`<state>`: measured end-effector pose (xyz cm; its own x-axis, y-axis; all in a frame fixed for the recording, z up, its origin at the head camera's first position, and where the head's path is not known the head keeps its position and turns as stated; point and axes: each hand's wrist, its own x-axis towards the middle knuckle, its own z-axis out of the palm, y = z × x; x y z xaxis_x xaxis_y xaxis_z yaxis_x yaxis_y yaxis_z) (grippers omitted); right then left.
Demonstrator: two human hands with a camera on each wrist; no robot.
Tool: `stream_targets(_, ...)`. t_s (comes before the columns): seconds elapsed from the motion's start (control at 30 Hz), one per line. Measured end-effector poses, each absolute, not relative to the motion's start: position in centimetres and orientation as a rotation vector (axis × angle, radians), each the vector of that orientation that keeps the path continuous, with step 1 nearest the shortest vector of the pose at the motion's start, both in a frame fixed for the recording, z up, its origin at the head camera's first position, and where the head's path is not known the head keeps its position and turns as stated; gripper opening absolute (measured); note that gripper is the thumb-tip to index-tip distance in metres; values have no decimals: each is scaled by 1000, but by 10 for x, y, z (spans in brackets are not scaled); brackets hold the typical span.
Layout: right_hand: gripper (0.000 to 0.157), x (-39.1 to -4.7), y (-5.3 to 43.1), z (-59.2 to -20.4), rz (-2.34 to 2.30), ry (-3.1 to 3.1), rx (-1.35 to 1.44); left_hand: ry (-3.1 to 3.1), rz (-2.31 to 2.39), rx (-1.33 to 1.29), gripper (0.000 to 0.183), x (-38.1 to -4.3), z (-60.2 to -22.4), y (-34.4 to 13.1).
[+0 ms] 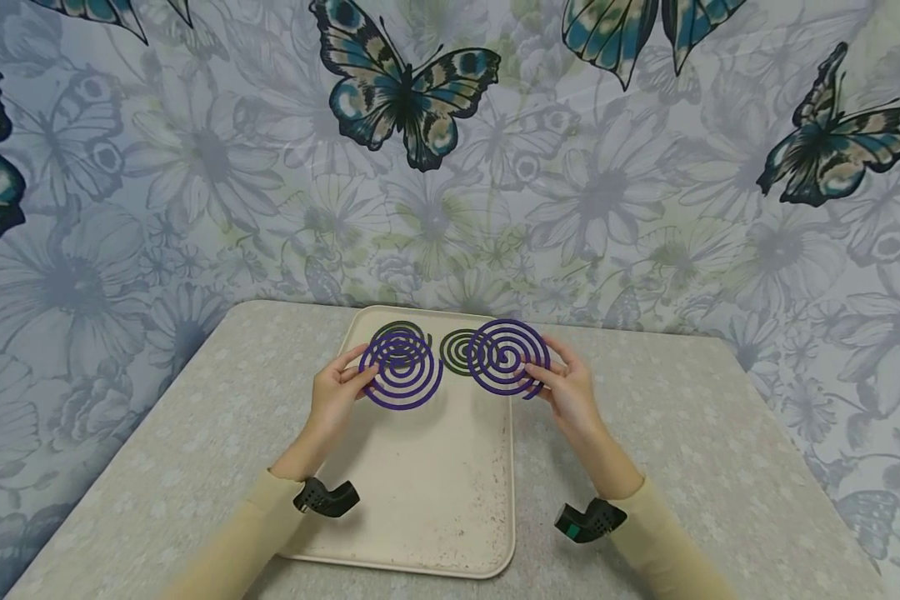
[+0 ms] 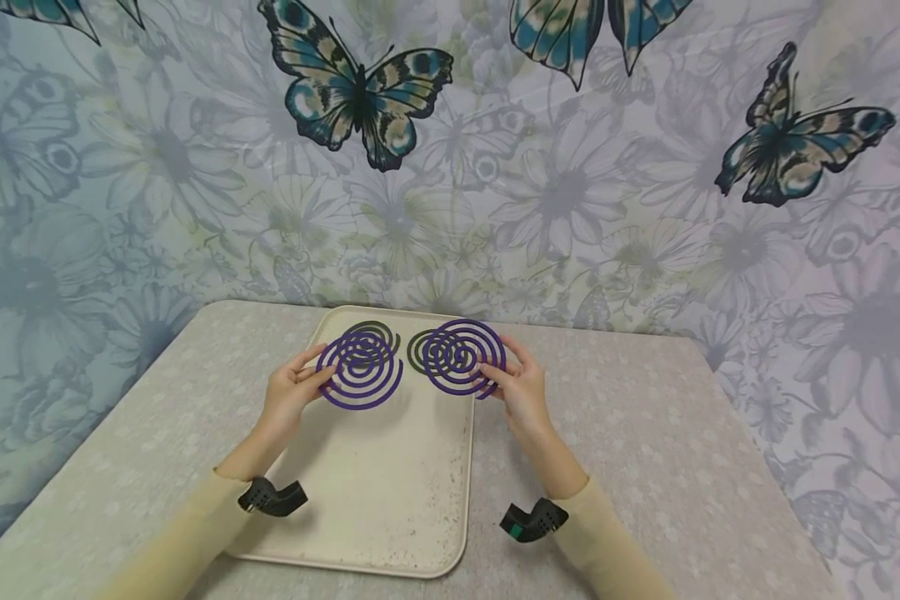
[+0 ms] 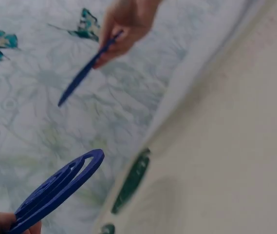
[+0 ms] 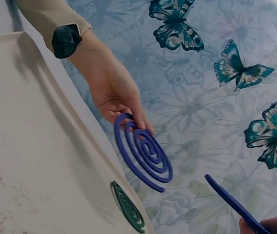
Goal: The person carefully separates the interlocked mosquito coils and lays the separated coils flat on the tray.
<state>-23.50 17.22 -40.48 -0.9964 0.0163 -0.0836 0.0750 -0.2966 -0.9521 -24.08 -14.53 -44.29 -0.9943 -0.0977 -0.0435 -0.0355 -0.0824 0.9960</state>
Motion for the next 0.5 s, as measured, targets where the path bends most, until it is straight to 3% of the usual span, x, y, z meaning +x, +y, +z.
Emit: stream_targets(0.5, 59, -236, 154, -443, -2327, 2053, 149, -2440, -1997, 208, 48, -247, -478, -176)
